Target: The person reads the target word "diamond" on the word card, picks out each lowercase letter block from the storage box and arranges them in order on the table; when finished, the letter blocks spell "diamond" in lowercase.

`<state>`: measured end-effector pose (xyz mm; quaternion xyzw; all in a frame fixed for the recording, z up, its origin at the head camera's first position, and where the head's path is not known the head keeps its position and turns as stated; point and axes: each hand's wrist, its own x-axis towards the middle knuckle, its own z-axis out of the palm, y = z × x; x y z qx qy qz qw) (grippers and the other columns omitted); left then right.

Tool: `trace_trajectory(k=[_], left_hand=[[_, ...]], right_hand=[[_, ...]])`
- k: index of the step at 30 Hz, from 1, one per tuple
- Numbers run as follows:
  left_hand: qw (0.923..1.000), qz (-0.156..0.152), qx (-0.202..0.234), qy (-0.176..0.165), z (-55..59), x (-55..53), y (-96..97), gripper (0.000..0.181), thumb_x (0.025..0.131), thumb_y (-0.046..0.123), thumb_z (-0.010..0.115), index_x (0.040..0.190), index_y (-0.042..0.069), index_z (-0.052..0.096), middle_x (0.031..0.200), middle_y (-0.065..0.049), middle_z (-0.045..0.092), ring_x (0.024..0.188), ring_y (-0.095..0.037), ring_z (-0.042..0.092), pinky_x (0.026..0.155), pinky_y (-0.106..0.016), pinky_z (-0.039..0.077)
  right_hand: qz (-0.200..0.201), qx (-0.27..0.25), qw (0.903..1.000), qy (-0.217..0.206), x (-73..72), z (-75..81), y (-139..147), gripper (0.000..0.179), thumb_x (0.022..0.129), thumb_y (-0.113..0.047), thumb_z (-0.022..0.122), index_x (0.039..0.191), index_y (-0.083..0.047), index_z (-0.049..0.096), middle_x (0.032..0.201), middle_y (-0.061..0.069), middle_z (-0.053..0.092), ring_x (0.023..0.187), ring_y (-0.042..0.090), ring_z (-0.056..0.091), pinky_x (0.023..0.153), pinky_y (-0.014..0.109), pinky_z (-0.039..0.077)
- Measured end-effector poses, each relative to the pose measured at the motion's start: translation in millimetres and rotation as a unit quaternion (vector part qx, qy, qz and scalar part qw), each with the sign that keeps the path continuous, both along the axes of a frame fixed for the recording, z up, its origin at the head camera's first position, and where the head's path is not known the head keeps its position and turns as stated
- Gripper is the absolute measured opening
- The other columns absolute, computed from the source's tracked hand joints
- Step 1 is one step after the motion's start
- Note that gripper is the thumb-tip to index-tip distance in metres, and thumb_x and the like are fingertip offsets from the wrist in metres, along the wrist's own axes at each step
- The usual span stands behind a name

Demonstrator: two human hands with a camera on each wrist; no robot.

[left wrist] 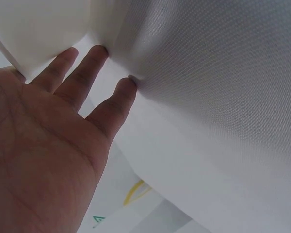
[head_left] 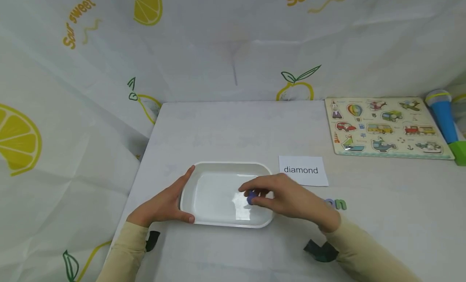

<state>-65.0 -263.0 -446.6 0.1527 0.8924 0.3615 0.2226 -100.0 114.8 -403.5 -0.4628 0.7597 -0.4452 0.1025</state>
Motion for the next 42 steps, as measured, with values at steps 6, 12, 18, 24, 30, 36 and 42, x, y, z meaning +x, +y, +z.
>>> trace_trajectory(k=[6, 12, 18, 24, 30, 36, 42], left_hand=[[1.0, -0.007, 0.001, 0.006, -0.4, -3.3, 1.6, 0.142, 0.062, 0.056, 0.093, 0.164, 0.034, -0.003, 0.167, -0.008, 0.016, 0.146, -0.03, 0.03, 0.111, -0.056, 0.033], [0.9999, -0.013, 0.001, 0.008, -2.5, -5.1, 2.7, 0.142, 0.062, 0.061, 0.091, 0.163, 0.034, -0.005, 0.167, -0.007, 0.015, 0.146, -0.03, 0.03, 0.111, -0.056, 0.032], [0.9999, -0.008, -0.002, 0.007, -1.5, -4.8, -0.8, 0.142, 0.062, 0.061, 0.091, 0.163, 0.035, -0.004, 0.167, -0.007, 0.015, 0.145, -0.031, 0.03, 0.11, -0.057, 0.033], [0.9999, -0.011, 0.005, 0.002, -0.6, -4.3, -1.6, 0.143, 0.062, 0.059, 0.092, 0.163, 0.034, -0.005, 0.168, -0.007, 0.012, 0.147, -0.031, 0.027, 0.112, -0.057, 0.031], [0.9999, -0.012, 0.003, 0.007, -0.8, -3.5, -1.7, 0.143, 0.062, 0.059, 0.092, 0.164, 0.033, -0.005, 0.167, -0.008, 0.015, 0.144, -0.031, 0.032, 0.11, -0.057, 0.033], [0.9999, -0.009, 0.005, 0.001, 1.4, -0.1, -1.8, 0.143, 0.062, 0.059, 0.092, 0.164, 0.033, -0.005, 0.167, -0.008, 0.013, 0.147, -0.031, 0.027, 0.111, -0.058, 0.031], [0.9999, -0.009, 0.007, 0.007, 2.7, 2.2, -2.8, 0.143, 0.062, 0.059, 0.092, 0.164, 0.032, -0.004, 0.167, -0.008, 0.014, 0.148, -0.031, 0.025, 0.112, -0.058, 0.03]], right_hand=[[-0.129, 0.022, 0.9908, -0.035, 2.2, 15.8, 77, 0.055, 0.081, 0.001, 0.084, 0.128, -0.019, 0.066, 0.103, -0.006, 0.067, 0.086, 0.009, 0.07, 0.073, 0.026, 0.058], [-0.293, 0.153, 0.9426, -0.045, 7.3, 3.7, 154, 0.051, 0.082, -0.011, 0.086, 0.129, -0.017, 0.064, 0.097, -0.002, 0.065, 0.083, 0.015, 0.07, 0.07, 0.02, 0.055], [-0.352, 0.255, 0.8932, -0.114, 17.1, -29.0, 196, 0.048, 0.086, -0.025, 0.083, 0.127, -0.009, 0.065, 0.09, -0.001, 0.069, 0.081, 0.018, 0.065, 0.066, 0.022, 0.051], [-0.365, 0.285, 0.8763, -0.131, 24.9, -49.9, 206, 0.044, 0.084, -0.019, 0.083, 0.123, -0.007, 0.066, 0.087, -0.002, 0.069, 0.08, 0.02, 0.064, 0.066, 0.028, 0.049], [-0.381, 0.279, 0.8755, -0.103, 31.4, -57.9, 202, 0.035, 0.082, -0.014, 0.083, 0.113, -0.004, 0.069, 0.095, 0.007, 0.072, 0.081, 0.024, 0.067, 0.066, 0.031, 0.051], [-0.395, 0.268, 0.8746, -0.085, 38.1, -61.2, 200, 0.033, 0.082, -0.012, 0.083, 0.11, -0.002, 0.07, 0.099, 0.011, 0.072, 0.079, 0.023, 0.067, 0.063, 0.026, 0.05], [-0.391, 0.258, 0.881, -0.065, 37.0, -61.5, 199, 0.031, 0.081, -0.01, 0.083, 0.108, -0.003, 0.07, 0.1, 0.011, 0.072, 0.077, 0.021, 0.067, 0.063, 0.025, 0.05]])
